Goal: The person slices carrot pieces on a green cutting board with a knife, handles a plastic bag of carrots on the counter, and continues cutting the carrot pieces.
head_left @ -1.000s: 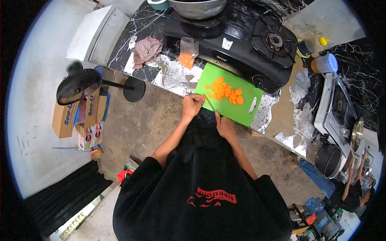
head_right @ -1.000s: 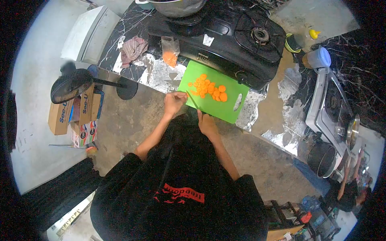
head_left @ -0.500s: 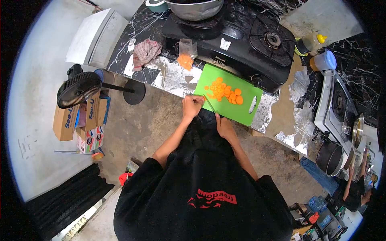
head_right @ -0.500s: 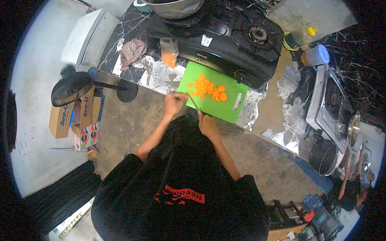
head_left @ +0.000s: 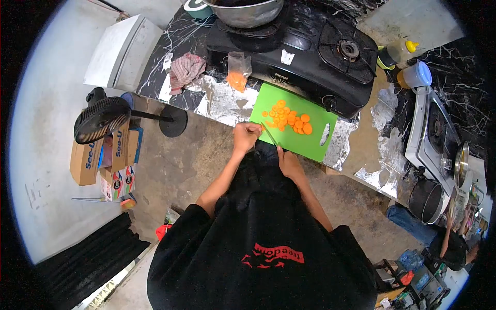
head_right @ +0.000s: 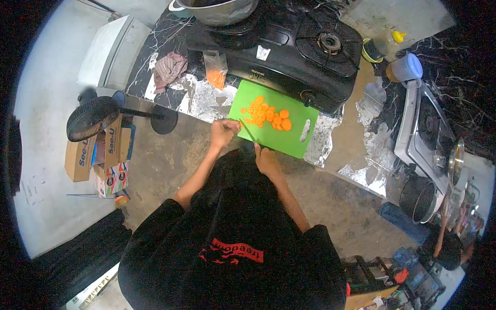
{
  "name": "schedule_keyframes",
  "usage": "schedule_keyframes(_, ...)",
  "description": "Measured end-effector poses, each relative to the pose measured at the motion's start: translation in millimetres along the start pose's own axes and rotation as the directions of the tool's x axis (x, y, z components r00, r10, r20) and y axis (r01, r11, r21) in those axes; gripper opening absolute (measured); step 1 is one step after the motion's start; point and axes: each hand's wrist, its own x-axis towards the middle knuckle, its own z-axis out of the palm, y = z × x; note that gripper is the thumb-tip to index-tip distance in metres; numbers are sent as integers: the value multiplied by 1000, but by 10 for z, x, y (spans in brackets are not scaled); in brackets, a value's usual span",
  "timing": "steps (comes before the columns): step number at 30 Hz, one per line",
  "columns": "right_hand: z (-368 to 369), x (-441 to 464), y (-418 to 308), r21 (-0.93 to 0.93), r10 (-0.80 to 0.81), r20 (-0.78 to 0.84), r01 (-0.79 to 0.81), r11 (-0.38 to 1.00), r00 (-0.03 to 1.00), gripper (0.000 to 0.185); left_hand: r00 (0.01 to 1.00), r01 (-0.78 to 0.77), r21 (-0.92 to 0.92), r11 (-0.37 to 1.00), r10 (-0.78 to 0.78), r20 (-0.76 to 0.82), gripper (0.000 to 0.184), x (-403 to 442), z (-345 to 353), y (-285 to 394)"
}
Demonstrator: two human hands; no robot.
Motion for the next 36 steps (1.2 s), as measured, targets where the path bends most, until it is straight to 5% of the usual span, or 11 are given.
schedule_keyframes(6, -22, 0, -29, -5, 23, 23, -23, 1000, 999, 67, 1000, -22, -87, 996, 22, 0, 14, 47, 50, -196)
schedule_keyframes(20, -12, -5, -56, -9, 83, 47, -82, 997, 995, 68, 999, -6, 82, 997, 9, -34, 13, -63, -23, 67)
schedule_keyframes(36, 5, 12, -66, 30, -43, -56, 45, 999, 997, 63, 982, -168, 107, 980, 176, -63, 18, -77, 22, 73)
